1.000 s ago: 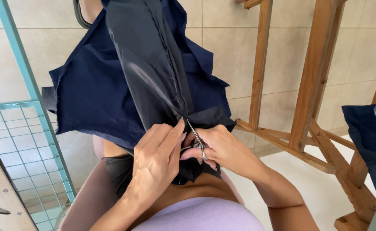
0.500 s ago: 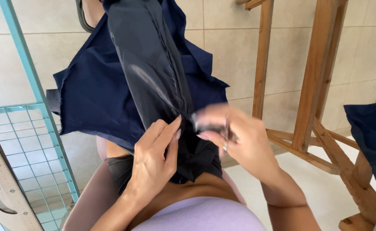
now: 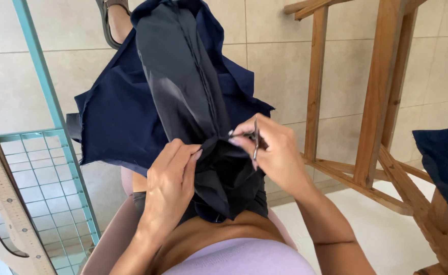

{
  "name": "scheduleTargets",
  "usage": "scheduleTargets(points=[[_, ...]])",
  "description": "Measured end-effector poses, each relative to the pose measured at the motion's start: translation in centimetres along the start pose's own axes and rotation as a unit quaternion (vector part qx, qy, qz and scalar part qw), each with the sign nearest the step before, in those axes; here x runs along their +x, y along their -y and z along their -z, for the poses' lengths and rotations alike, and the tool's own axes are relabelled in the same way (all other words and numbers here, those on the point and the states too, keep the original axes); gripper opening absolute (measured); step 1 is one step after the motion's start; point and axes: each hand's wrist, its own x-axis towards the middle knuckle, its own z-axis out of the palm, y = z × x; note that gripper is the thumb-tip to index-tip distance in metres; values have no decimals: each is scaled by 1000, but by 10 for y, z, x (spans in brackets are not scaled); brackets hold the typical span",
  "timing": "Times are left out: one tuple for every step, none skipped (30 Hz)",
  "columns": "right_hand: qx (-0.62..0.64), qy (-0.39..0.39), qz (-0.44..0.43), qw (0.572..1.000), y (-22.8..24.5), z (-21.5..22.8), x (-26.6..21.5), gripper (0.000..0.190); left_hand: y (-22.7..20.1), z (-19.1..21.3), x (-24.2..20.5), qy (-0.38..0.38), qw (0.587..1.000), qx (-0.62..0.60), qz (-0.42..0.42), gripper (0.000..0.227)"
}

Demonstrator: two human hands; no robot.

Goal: Using scissors to trim or cut along the seam of a dark blue garment.

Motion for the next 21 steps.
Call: scheduleTargets(points=[[-1,0,0,1000,3,0,-2,8,-3,1,3,0,1000,-1,0,15],[-1,8,5,1000,6,-1,-4,8,-7,1,6,6,1000,25,-12,12],[0,17,11,1000,9,-1,-6,8,-10,2,9,11,998,51,-24,21],[0,18,11,1000,10,-1,-7,8,-10,-1,12,11,998,52,-23,21],[-9,11,20,1000,10,-1,-8,8,-11,-5,14,7,997,65,-46,21],[-18,4,28,999,11,-1,-9,9,-12,-8,16,3,995,78,-69,21],[-18,4,29,999,13,0,-9,9,-11,-8,17,2,994,79,-69,21],[-7,4,20,1000,15,1,-9,9,-11,-9,19,4,997,34,-63,14],[1,1,11,1000,16,3,-8,10,-9,-10,23,6,998,-11,-61,8],[0,-3,12,1000,5,2,-7,10,-10,-8,25,7,998,-12,-65,8],[-3,-42,36,998,-5,1,-7,12,-11,-7,26,-7,999,-31,-41,6],[-6,-80,60,995,-16,0,-7,16,-12,-5,27,-21,998,-51,-16,7],[-5,-77,61,995,-14,2,-7,16,-11,-6,26,-22,998,-50,-14,7],[-33,-102,62,992,-13,3,-7,18,-11,-8,26,-26,997,-67,-10,7],[-62,-128,64,988,-12,3,-6,20,-9,-9,26,-30,996,-84,-8,7],[-61,-127,65,988,-7,10,-8,20,-8,-11,26,-30,996,-83,-7,7],[-30,-171,87,981,-2,17,-11,27,-7,-13,26,-35,996,-83,-13,8],[1,-214,108,971,3,25,-14,33,-6,-15,26,-40,996,-83,-19,9],[2,-214,106,971,8,28,-21,33,-4,-17,24,-38,996,-82,-17,9],[172,-68,43,982,13,32,-28,41,-1,-19,22,-42,996,-80,-21,11],[332,76,-21,940,18,36,-35,51,2,-21,22,-44,995,-79,-29,12]])
